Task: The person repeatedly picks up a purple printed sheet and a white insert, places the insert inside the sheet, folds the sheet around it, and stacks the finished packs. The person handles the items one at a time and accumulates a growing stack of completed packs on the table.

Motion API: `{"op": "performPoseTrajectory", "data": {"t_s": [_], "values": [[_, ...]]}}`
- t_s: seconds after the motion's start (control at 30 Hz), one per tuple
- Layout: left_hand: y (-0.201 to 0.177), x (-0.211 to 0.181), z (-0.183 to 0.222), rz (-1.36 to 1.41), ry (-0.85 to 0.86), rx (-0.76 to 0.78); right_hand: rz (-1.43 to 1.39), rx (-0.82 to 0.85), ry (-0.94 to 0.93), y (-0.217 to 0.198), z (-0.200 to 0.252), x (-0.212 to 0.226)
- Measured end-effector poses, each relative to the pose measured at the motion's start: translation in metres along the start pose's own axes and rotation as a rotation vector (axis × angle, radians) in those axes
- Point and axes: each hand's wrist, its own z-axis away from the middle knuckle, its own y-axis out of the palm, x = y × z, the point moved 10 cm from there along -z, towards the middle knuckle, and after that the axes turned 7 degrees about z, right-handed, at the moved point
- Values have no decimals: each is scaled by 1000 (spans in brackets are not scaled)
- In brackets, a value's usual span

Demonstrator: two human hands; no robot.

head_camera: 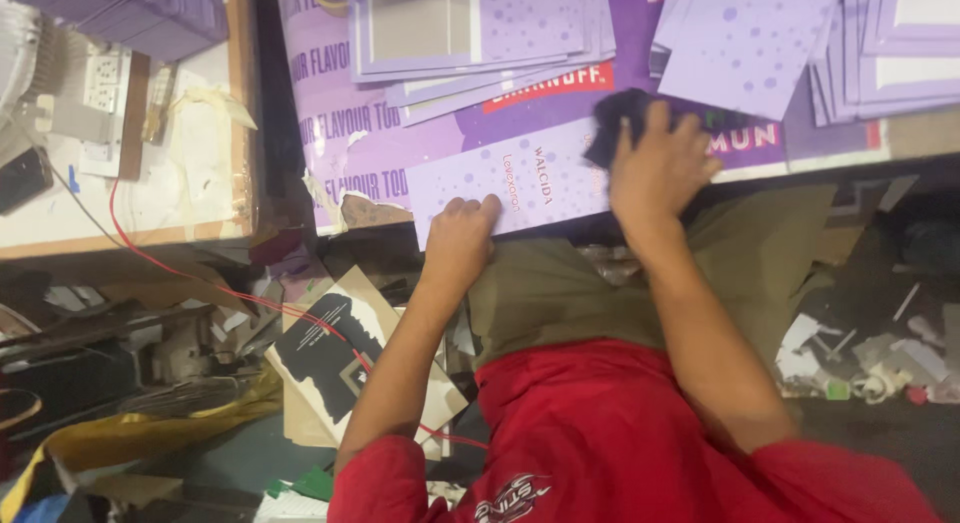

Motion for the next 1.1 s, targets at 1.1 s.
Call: {"op": "performPoseTrajectory", "data": {"t_s": [1.1], "values": [[-75, 77, -59, 700, -132, 511, -735, -274, -516, -69, 21, 34]]}}
